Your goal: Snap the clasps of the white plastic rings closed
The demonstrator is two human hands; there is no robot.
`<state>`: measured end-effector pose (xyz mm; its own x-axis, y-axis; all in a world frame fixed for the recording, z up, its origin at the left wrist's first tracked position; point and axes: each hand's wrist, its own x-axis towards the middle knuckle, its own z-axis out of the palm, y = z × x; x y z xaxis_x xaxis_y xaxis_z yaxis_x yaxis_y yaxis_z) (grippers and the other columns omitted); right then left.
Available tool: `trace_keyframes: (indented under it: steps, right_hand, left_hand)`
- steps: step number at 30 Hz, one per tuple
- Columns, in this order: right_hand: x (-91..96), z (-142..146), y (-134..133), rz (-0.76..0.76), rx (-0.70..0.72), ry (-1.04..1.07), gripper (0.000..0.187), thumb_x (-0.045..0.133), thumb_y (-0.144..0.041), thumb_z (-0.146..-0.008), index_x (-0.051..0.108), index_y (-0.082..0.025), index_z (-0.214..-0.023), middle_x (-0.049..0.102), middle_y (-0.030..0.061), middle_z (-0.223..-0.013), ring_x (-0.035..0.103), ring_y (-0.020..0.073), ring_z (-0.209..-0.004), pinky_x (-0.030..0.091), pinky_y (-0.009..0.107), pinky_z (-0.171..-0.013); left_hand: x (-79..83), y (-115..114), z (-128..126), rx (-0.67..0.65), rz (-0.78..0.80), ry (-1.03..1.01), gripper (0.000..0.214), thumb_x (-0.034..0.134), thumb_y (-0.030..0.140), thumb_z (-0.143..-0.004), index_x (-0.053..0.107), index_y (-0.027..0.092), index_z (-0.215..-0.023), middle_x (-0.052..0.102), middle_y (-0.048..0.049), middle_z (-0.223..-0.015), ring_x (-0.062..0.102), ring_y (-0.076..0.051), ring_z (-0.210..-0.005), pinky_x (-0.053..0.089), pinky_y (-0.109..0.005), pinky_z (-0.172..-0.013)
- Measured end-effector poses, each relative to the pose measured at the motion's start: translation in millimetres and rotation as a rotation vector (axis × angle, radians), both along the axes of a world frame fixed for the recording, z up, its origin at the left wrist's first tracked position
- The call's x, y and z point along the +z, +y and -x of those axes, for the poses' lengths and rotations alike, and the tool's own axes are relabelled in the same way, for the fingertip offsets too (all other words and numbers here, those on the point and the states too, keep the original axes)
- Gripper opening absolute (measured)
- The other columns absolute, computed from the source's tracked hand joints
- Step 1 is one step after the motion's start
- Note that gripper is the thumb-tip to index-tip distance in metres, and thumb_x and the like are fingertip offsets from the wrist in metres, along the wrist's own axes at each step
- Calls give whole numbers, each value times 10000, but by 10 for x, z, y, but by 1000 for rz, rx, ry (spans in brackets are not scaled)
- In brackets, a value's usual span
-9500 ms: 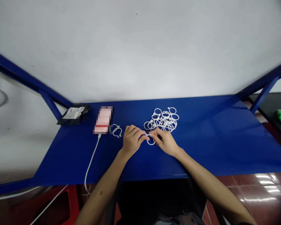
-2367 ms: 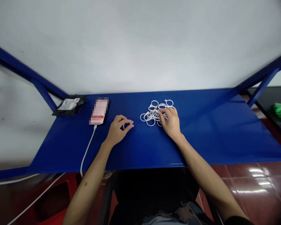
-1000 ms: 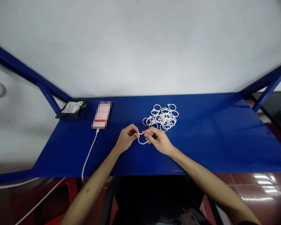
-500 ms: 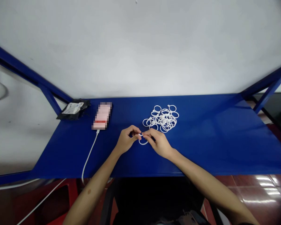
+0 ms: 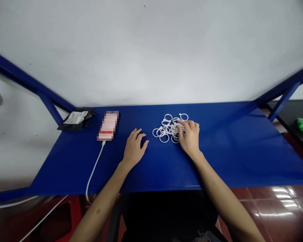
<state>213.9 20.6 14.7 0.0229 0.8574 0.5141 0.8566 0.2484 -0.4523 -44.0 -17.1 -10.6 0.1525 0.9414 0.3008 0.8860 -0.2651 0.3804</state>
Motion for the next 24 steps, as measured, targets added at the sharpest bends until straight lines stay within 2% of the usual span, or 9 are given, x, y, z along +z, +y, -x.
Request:
trace_keyframes:
  steps: [9,13,16,18,21,24]
  right_hand:
    - [-5,-72,48,68,0,145,299,492,-402,-988,689,-204,-1093,649,120,-1081,528,291,-1072,424,494,-971]
    - [4,-123,74,25,-18,145,328,478,-432,-994,685,-195,-1085,654,122,-1077,548,284,-1059,431,504,-994]
    - [10,-132,78,-27,9,72,396,489,-481,-986,647,-195,-1210,631,138,-1233,505,308,-1214,410,529,-1053]
    - [7,-99,74,-27,71,-12,469,483,-511,-985,595,-199,-1317,569,136,-1382,408,321,-1361,372,540,-1111]
    - [-22,6,72,46,153,-168,580,461,-556,-986,531,-174,-1416,454,140,-1526,284,336,-1471,311,539,-1173]
    - [-72,114,84,142,173,-275,633,454,-589,-979,496,-181,-1461,426,140,-1556,292,362,-1476,291,561,-1184]
  left_hand:
    - [6,5,2,-19,6,5,222,566,300,-957,616,182,-1137,580,-141,-1389,446,-317,-1400,386,-548,-1160]
    - [0,6,5,-30,-11,16,223,573,291,-954,617,174,-1138,586,-146,-1378,452,-321,-1394,392,-536,-1157]
    - [5,8,3,-29,-13,24,222,576,290,-952,619,173,-1136,589,-147,-1372,458,-324,-1389,398,-533,-1151]
    - [6,11,0,-27,-12,29,220,578,291,-952,621,172,-1132,591,-145,-1369,462,-324,-1384,403,-530,-1147]
    - [4,16,-5,-23,-16,36,219,580,291,-950,623,166,-1125,594,-146,-1364,468,-326,-1377,408,-526,-1141]
    - [-4,18,-7,-18,-24,36,215,574,293,-951,623,171,-1122,595,-147,-1363,470,-326,-1375,411,-531,-1136]
